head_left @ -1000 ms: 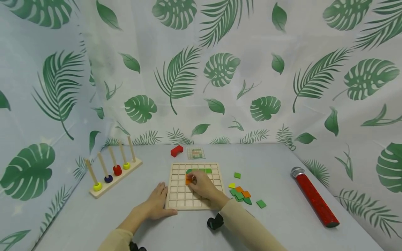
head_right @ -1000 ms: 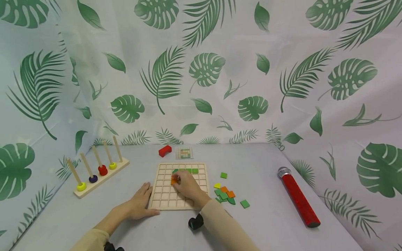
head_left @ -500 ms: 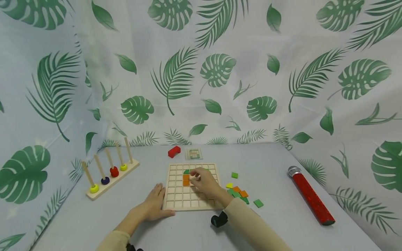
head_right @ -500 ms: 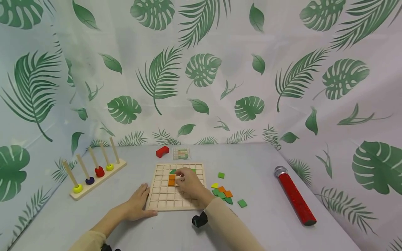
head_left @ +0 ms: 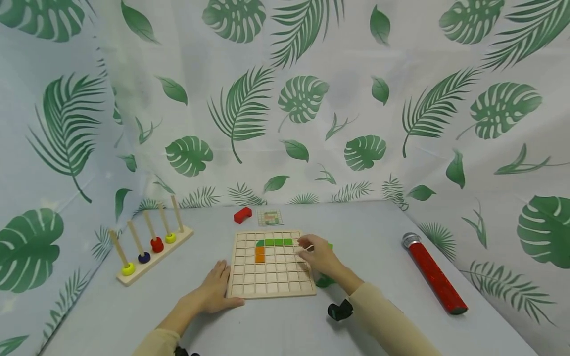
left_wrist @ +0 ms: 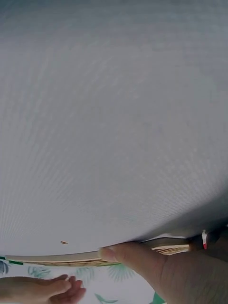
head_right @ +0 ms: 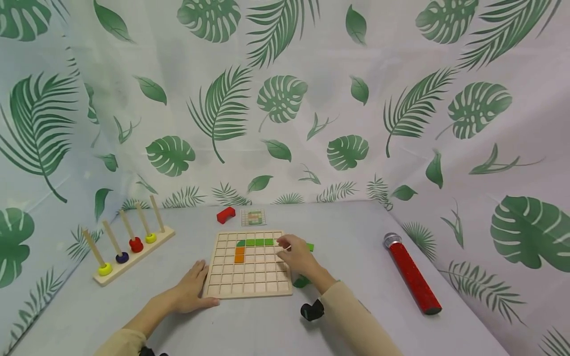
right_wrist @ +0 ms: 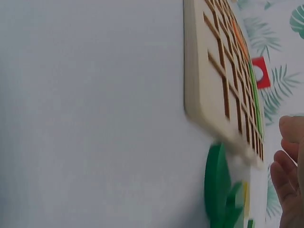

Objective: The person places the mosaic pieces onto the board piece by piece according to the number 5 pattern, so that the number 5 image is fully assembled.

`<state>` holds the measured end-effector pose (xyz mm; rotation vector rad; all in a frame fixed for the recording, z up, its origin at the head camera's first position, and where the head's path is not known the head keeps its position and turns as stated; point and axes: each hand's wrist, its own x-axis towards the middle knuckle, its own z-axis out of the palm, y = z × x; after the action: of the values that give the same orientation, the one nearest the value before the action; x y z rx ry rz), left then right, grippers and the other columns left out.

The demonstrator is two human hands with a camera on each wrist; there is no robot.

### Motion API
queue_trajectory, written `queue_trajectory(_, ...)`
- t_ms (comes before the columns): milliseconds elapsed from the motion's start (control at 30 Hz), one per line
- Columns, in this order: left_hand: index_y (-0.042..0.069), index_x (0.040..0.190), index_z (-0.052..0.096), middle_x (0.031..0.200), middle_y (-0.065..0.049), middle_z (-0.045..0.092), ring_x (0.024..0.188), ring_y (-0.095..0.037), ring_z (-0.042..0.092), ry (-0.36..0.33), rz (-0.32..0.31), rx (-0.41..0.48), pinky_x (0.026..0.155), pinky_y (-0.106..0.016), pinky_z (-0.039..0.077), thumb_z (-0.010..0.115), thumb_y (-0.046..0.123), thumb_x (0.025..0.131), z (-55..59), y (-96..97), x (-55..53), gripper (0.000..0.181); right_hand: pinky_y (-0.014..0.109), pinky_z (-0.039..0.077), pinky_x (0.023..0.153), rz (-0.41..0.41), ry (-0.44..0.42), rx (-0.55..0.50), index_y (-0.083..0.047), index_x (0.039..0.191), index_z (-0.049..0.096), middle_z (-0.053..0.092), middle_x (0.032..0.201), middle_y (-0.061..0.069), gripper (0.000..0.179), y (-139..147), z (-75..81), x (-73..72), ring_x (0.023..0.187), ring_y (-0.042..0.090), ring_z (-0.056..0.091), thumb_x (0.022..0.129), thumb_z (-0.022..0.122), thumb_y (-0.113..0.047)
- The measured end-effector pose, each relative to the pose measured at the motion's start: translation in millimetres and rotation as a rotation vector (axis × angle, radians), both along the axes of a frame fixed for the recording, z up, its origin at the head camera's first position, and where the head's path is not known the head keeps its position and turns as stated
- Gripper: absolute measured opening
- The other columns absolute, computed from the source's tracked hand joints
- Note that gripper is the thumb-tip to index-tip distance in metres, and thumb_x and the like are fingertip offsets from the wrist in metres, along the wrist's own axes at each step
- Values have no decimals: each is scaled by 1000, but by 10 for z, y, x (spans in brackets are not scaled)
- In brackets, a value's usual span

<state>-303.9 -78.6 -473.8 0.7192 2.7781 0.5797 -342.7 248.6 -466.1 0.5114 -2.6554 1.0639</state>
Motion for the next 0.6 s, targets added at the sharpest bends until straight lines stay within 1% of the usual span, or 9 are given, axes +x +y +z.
queue_trajectory(100, -14, 141, 26, 148, -34, 14, 139, -44, 10, -4, 3, 3, 112, -51, 15, 66, 59, 78, 15, 8, 13, 104, 35, 53, 79, -41, 21, 13, 2, 112, 61, 64, 102, 11, 32, 170, -8, 56, 91, 24, 61, 82, 71, -1)
queue_trajectory(200, -14, 141, 26, 148, -34, 15, 139, -45, 11, -2, 4, 8, 112, -52, 15, 67, 59, 78, 6, 0, 18, 104, 36, 52, 81, -80, -4, 23, 1, 113, 61, 64, 102, 9, 33, 339, -16, 119, 92, 23, 61, 82, 72, -2)
queue_trajectory(300, -14, 141, 26, 148, -34, 14, 139, -44, 11, -2, 4, 5, 112, -52, 15, 66, 60, 78, -15, -8, 12, 105, 37, 52, 83, -122, -47, 27, 0, 114, 61, 64, 102, 9, 33, 515, -21, 181, 94, 23, 60, 83, 71, -5)
queue_trajectory(400, -13, 142, 25, 149, -33, 13, 139, -44, 10, -5, 8, -5, 112, -51, 14, 65, 61, 78, -27, -7, 0, 106, 37, 52, 83, -161, -60, 50, -1, 114, 61, 64, 102, 8, 33, 688, -35, 244, 94, 22, 60, 84, 71, -7)
queue_trajectory(600, -14, 142, 24, 149, -33, 13, 139, -44, 9, -5, 11, -2, 112, -51, 14, 65, 61, 78, -13, 2, 2, 106, 38, 53, 80, -176, -27, 60, 1, 112, 61, 65, 98, 10, 31, 941, -45, 391, 89, 21, 61, 83, 70, -5)
